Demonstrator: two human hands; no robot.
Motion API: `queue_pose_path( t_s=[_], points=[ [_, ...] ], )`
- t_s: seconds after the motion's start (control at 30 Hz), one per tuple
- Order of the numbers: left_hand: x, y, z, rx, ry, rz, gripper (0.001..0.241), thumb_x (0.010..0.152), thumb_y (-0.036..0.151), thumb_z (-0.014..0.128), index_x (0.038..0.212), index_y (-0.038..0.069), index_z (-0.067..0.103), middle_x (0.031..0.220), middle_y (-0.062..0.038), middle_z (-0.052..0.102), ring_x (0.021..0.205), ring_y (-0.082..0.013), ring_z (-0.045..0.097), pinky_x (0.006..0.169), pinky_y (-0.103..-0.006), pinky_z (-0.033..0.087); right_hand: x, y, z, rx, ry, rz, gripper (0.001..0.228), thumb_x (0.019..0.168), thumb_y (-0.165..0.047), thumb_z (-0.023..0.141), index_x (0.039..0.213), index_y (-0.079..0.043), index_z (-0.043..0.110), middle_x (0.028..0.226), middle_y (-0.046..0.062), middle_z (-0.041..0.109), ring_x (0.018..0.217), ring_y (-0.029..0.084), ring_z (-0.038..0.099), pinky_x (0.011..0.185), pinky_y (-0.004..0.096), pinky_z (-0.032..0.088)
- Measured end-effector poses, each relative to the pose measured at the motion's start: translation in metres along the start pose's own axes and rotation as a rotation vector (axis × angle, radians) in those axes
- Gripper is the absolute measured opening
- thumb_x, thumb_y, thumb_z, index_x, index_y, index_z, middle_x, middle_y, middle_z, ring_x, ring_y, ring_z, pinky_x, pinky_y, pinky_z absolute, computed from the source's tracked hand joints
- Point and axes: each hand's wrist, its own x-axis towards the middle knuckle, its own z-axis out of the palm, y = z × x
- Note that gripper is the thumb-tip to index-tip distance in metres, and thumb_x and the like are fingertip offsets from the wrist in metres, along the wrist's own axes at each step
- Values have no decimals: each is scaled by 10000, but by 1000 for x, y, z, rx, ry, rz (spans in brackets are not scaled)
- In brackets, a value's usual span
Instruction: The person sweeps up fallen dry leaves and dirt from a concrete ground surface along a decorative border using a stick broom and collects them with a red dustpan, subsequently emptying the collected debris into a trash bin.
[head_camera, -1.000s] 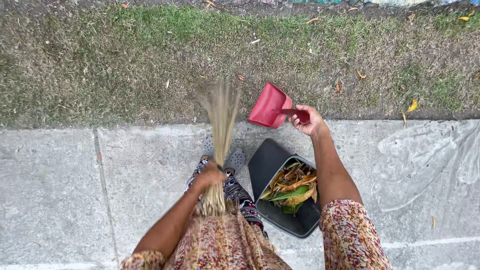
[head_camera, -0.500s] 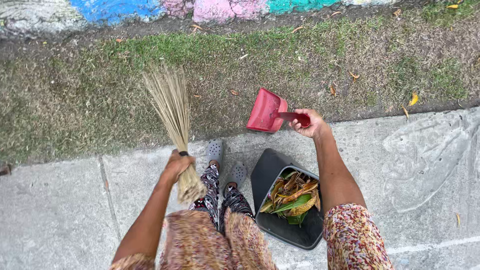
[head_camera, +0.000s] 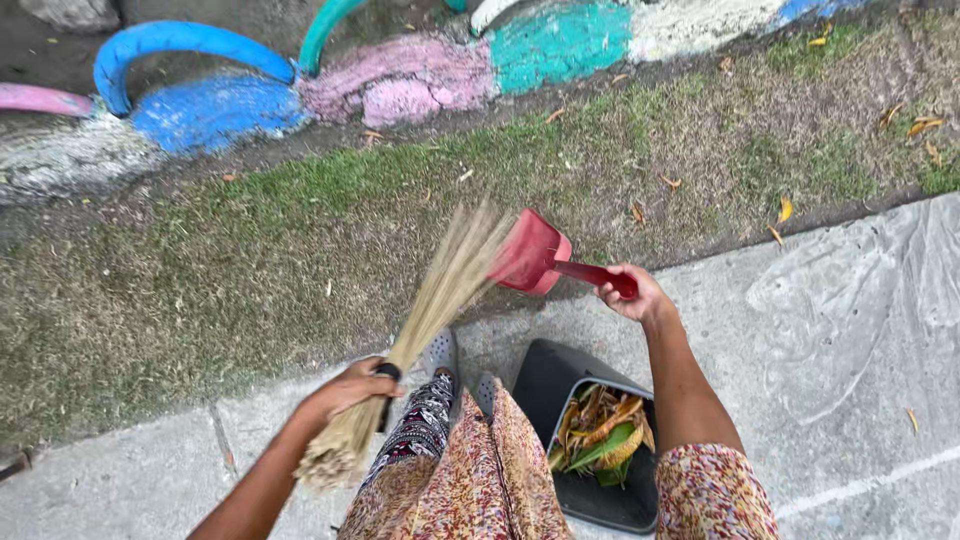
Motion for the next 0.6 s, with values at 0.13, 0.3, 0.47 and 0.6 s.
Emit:
queue_pose_path(
  t_s=[0.13, 0.3, 0.47, 0.6],
  points=[
    [-63, 25, -51, -262, 162, -194, 865, 770, 46, 803, 1433, 323, 322, 805, -199, 657, 574, -326, 650, 516, -460, 606, -13, -7, 24, 9, -35, -71, 505, 880, -181, 642, 1315, 43, 519, 983, 262, 608, 677, 180, 608, 495, 240, 521],
    [-8, 36, -123, -441, 493, -8, 793, 794, -22, 706, 1474, 116, 322, 791, -237, 647, 573, -317, 630, 467, -398, 563, 13, -30, 51, 62, -49, -82, 538, 863, -154, 609, 1359, 7, 478, 1025, 252, 600, 699, 179, 607, 530, 247, 525],
    [145, 109, -198, -623, 588, 117, 237, 928, 242, 648, 1002, 28, 576, 743, -103, 656, 565, -215, 637, 487, -355, 594, 70, -81, 75, 36, 108, -112, 513, 916, -162, 596, 1341, 90, 460, 1016, 287, 584, 676, 171, 573, 506, 254, 490],
    [244, 185, -160, -350, 460, 166, 329, 871, 145, 682, 1076, -1, 471, 790, -151, 676, 578, -238, 665, 537, -355, 593, 119, -120, 101, -65, -6, -112, 434, 892, -167, 579, 1287, -4, 504, 971, 215, 570, 659, 174, 569, 503, 243, 485]
  ],
)
